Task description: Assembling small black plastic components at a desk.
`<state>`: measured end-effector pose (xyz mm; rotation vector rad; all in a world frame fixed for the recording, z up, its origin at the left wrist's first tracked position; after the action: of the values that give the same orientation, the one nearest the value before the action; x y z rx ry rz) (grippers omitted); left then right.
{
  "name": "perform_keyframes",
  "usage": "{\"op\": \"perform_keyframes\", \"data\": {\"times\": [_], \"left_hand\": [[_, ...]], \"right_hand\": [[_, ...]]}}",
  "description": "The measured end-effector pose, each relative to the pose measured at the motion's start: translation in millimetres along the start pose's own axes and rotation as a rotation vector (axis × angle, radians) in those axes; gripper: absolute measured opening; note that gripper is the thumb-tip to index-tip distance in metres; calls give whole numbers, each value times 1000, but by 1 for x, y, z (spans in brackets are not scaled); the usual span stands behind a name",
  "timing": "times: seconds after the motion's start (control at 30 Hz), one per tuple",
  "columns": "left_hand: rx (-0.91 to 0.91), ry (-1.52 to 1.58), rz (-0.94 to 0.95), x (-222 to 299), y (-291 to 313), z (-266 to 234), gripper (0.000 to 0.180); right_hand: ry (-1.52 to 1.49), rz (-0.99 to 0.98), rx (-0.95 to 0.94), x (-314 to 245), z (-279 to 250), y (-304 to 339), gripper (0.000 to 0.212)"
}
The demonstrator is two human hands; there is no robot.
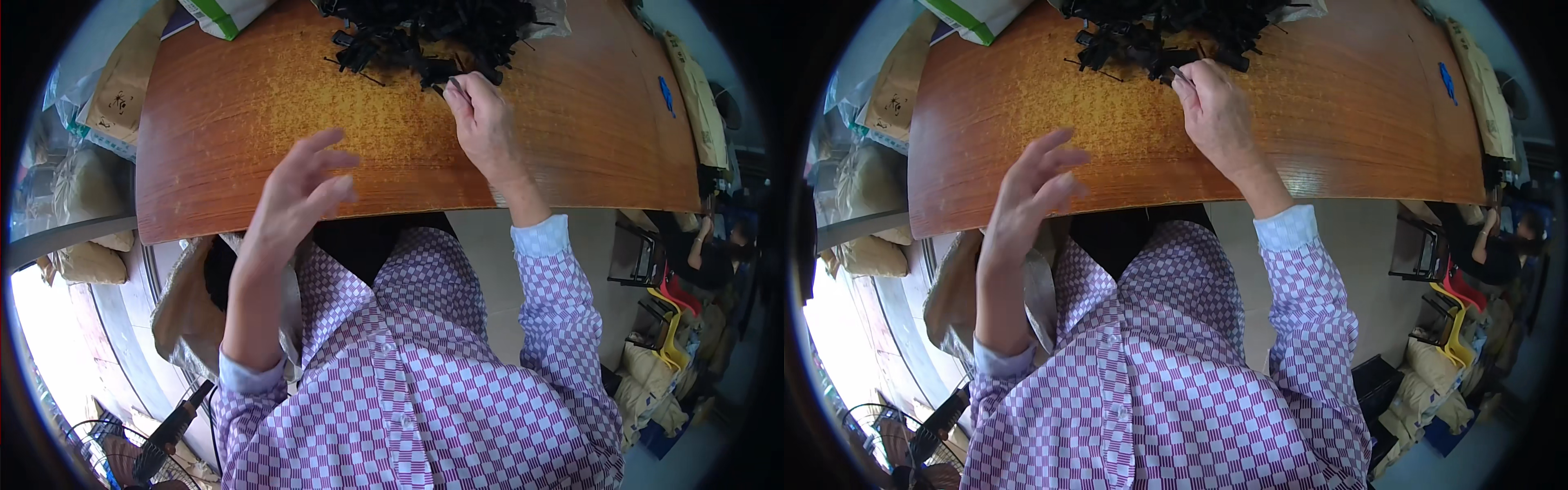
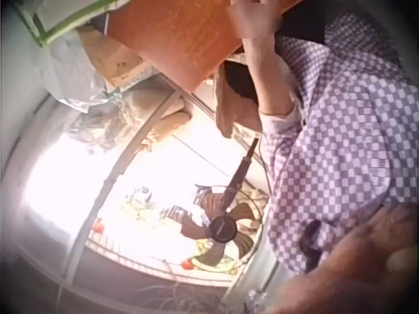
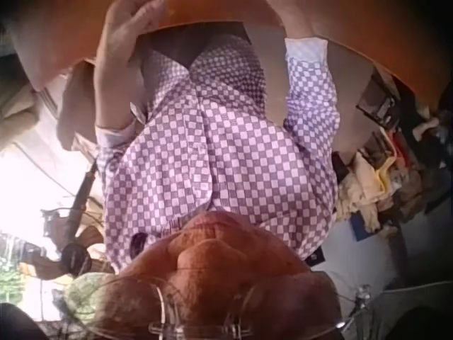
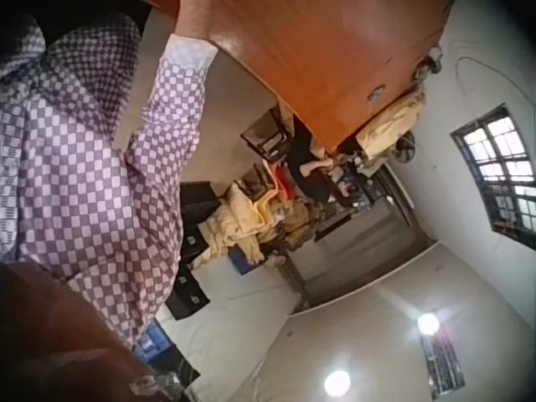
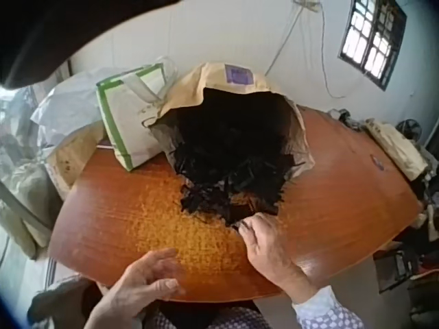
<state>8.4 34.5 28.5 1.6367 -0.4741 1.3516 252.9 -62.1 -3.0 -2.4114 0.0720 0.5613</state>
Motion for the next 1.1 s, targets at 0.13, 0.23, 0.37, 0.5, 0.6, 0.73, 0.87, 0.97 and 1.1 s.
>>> {"op": "perform_keyframes", "data": {"times": [0.13, 0.23, 0.37, 0.5, 0.6, 0.73, 0.87, 0.97, 1.1], "left_hand": [[-175, 501, -29, -23, -50, 23, 65], [-363, 848, -11, -27, -63, 25, 69], [-301, 885, -28, -30, -56, 23, 62], [-133, 688, -14, -24, -42, 25, 53], [-113, 612, -16, -24, -38, 21, 50], [-89, 603, 10, -32, -36, 19, 40], [26, 531, 103, -32, -31, 19, 32], [77, 366, 158, -29, -26, 20, 29], [105, 255, 200, -30, -22, 20, 27]], "right_hand": [[-272, 70, -84, -37, -2, 4, 6], [-303, -2, -132, -55, 2, 11, 6], [-298, -34, -197, -63, 8, 21, 12], [-256, -70, -190, -68, 15, 28, 14], [-213, -77, -218, -71, 17, 31, 17], [-281, -80, -240, -75, 18, 29, 12], [-415, 186, -257, -92, 13, 19, 11], [-510, 317, -328, -100, 15, 12, 20], [-543, 358, -362, -104, 18, 9, 18]]}}
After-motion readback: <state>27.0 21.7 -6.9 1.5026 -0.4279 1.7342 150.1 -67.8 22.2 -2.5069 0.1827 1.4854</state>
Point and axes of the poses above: each hand's wrist, its own y-axis away from the middle knuckle, its own z-axis out of the palm, x = y × z, the point moved 1 cm from there along -y, towards the middle knuckle, and after that the axes turned 11 degrees about -z, right-handed, at the moved point
